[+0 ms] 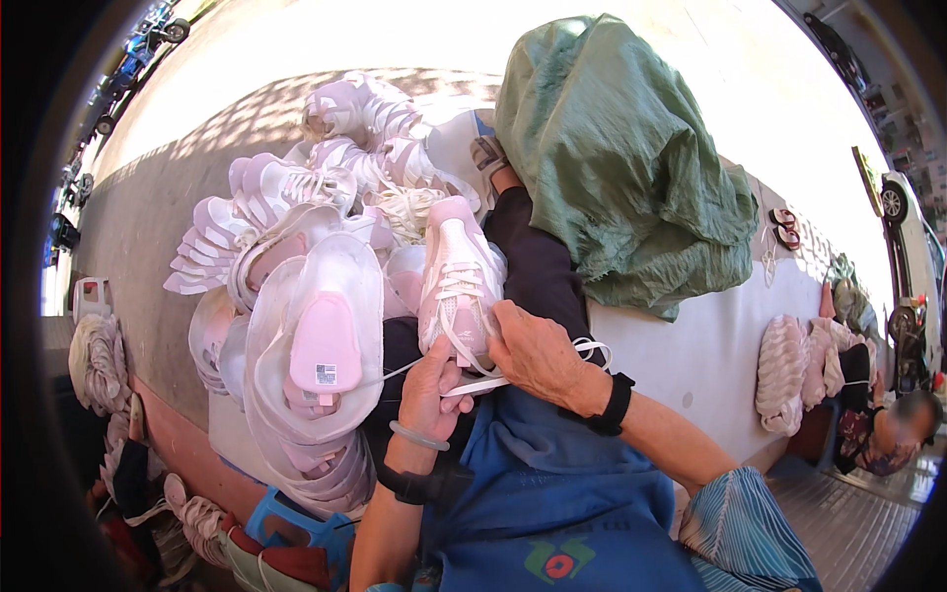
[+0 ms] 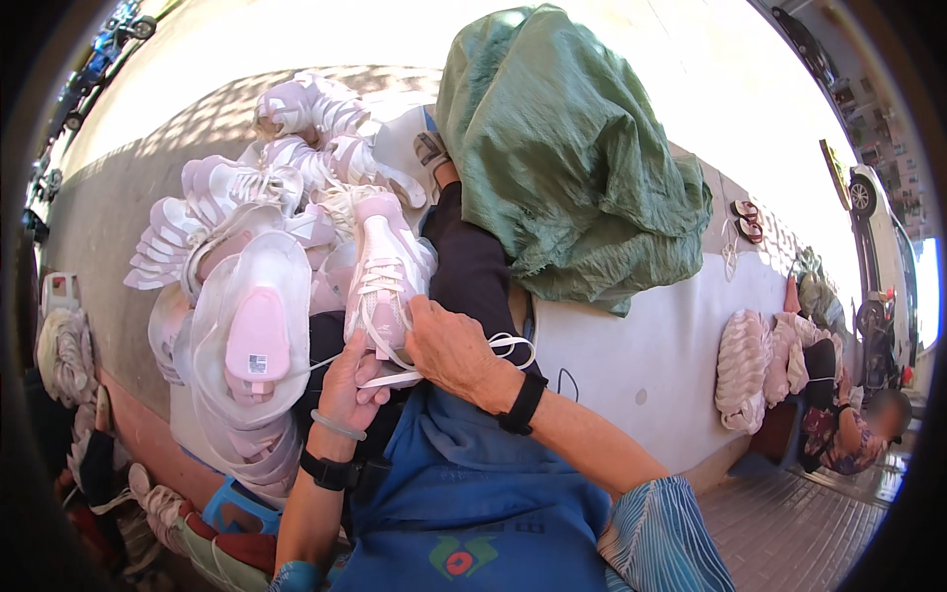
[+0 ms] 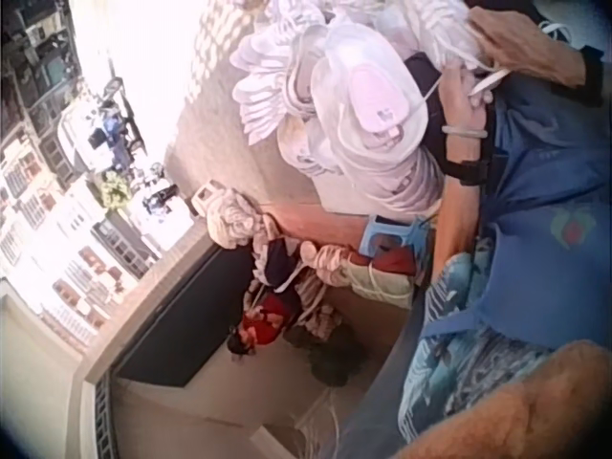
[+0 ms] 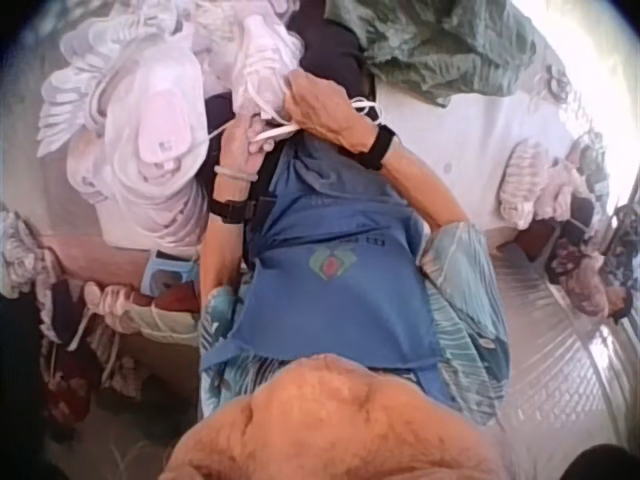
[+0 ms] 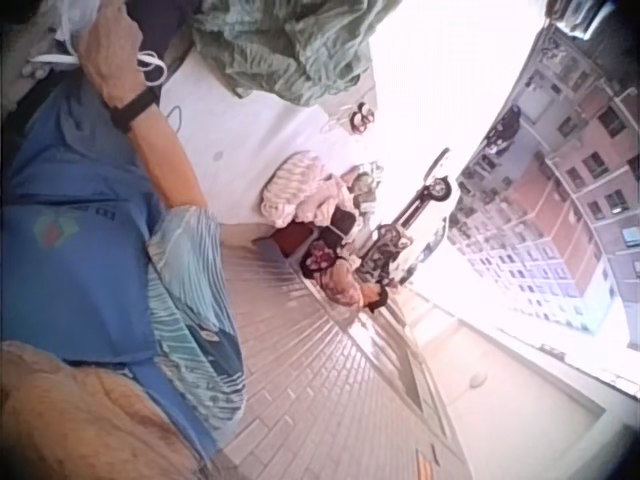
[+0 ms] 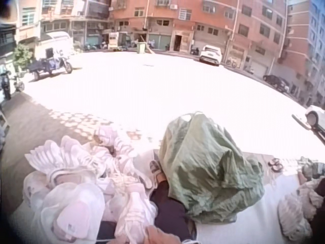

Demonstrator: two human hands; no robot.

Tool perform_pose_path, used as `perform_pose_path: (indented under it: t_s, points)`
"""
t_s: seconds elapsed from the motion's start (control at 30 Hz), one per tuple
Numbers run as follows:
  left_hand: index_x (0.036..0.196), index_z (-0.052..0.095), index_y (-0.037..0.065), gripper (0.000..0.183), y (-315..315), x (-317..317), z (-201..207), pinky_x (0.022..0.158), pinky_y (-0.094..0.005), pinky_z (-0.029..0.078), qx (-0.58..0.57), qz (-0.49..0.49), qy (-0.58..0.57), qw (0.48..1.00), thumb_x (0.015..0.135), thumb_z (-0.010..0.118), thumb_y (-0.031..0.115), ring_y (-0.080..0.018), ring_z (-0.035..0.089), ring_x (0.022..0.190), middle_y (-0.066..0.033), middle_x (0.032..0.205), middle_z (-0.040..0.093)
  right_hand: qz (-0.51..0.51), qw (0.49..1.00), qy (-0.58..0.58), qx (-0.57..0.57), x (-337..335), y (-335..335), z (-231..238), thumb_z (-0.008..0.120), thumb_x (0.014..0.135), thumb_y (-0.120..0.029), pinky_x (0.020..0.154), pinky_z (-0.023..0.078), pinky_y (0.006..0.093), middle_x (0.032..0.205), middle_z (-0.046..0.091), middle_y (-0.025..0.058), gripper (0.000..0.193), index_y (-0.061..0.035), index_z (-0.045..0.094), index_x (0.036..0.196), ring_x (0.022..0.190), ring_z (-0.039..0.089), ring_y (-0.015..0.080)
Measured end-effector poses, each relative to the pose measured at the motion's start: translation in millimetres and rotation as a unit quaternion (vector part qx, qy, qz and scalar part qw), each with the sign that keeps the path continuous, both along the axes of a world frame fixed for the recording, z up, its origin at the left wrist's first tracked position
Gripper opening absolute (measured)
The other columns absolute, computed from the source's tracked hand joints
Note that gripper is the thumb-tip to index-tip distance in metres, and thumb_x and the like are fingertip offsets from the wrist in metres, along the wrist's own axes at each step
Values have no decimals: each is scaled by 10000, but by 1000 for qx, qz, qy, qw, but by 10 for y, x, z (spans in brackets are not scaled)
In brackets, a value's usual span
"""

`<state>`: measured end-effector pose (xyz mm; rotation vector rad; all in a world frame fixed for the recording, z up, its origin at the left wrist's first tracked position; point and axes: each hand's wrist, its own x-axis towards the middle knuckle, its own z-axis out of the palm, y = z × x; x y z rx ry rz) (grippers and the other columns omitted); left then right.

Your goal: Lacing pairs of white and pink athletic shoes in a factory or assembly environment.

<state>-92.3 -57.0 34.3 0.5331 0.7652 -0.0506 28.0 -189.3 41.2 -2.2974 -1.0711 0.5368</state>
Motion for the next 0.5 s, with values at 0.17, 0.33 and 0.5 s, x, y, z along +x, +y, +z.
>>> perform_pose_path:
  t_s: [0.17, 0.33, 0.5]
  points:
    - [959, 559, 108, 199, 6, 10, -104, 406, -219, 389, 6, -16, 14, 1000, 973, 562, 307, -39, 347, 373, 81, 527, 388, 12, 1000, -23, 14, 26, 24, 36, 544, 874, -126, 619, 515, 465, 829, 598, 207, 181, -1, 449, 964, 719, 629, 403]
    - [957, 561, 56, 233, -2, 206, -30, 398, -244, 418, -7, 35, 57, 998, 959, 577, 288, -68, 339, 375, 59, 538, 379, 11, 999, -40, -8, 153, 97, -10, 545, 874, -132, 631, 512, 483, 851, 604, 211, 197, -1, 444, 980, 722, 627, 415]
    - [999, 570, -16, 267, 75, -66, 98, 362, -232, 422, 168, -87, 68, 980, 931, 619, 238, -57, 415, 401, 10, 601, 500, 9, 999, -2, -41, 84, 98, 41, 568, 875, -164, 658, 516, 484, 891, 616, 213, 251, -6, 455, 1035, 756, 634, 416]
